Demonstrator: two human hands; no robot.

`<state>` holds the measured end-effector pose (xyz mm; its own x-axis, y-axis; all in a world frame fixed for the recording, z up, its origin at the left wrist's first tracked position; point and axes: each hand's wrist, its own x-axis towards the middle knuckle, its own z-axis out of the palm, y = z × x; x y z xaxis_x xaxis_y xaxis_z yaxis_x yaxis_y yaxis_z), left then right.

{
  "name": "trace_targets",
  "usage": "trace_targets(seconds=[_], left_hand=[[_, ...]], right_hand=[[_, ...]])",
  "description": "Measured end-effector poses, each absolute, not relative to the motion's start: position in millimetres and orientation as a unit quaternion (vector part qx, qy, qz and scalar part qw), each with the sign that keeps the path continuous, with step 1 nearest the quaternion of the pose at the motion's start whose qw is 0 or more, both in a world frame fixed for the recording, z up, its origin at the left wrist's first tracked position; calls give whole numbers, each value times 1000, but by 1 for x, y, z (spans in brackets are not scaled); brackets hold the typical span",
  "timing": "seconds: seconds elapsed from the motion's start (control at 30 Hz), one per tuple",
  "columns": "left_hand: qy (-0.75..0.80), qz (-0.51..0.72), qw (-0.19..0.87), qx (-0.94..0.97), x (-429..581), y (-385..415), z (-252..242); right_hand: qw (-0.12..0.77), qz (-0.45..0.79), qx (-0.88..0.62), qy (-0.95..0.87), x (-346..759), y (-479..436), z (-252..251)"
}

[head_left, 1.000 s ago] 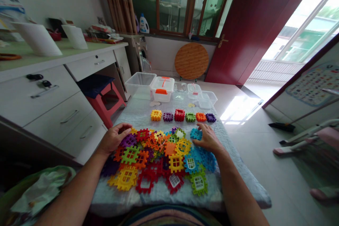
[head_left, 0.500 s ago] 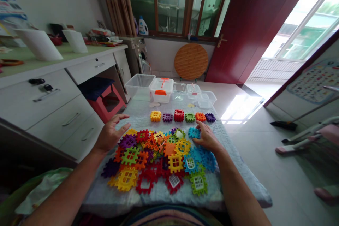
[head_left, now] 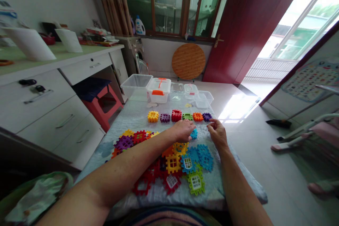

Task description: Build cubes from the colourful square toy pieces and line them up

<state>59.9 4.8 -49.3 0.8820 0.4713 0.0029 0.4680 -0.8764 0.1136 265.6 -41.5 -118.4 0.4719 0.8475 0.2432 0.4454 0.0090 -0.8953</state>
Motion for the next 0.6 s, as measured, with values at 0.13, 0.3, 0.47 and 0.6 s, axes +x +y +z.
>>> trace_targets(seconds=[0.13,0.3,0.47,0.6], left_hand=[[249,-48,30,967,84,12,-56],[271,-95,32,957,92,15,-54],[301,-102,44,947,95,15,-53],[296,-105,49,948,98,18,-55]], right_hand=[[525,176,-696,-457,268,-38,-129],[516,175,-705,-454,269,-36,-131],[511,169,-708,-457,268,-37,-131],[505,158,-713,-459,267,-37,-130]])
